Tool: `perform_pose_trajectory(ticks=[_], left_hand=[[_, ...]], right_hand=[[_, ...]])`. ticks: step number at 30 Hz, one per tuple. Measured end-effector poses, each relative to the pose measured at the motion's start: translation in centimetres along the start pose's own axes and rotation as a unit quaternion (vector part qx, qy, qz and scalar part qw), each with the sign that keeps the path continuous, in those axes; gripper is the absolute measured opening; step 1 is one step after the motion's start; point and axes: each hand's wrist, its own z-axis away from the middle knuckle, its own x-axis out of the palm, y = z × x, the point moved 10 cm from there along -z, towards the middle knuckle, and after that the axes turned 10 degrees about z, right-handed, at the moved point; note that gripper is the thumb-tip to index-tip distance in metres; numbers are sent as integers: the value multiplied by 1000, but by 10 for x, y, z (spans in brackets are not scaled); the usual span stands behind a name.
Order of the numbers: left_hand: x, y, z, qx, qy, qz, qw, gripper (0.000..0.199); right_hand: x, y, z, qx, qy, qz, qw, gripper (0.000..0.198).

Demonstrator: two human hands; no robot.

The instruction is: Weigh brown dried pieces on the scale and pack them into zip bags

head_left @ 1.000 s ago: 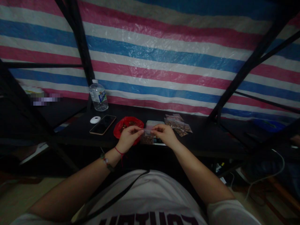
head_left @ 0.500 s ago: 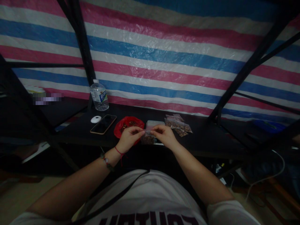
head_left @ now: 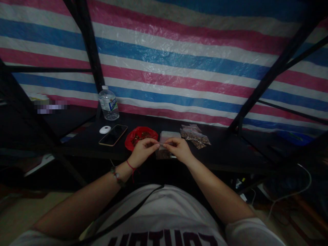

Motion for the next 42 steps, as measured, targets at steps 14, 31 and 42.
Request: perform_pose_trajectory(ticks=[14,31,42], left_hand=[[-9,-9,-3,-17,41,35,998,31],[-20,-18,-4,-48,94,92,990,40],[-12,-18,-3,-59,72,109,990,40]], right_hand=[[-11,8,-5,21,33,-2,999,18],[-18,24,-8,54,44,-49,996,23],[-15,10,-5,17,64,4,998,22]])
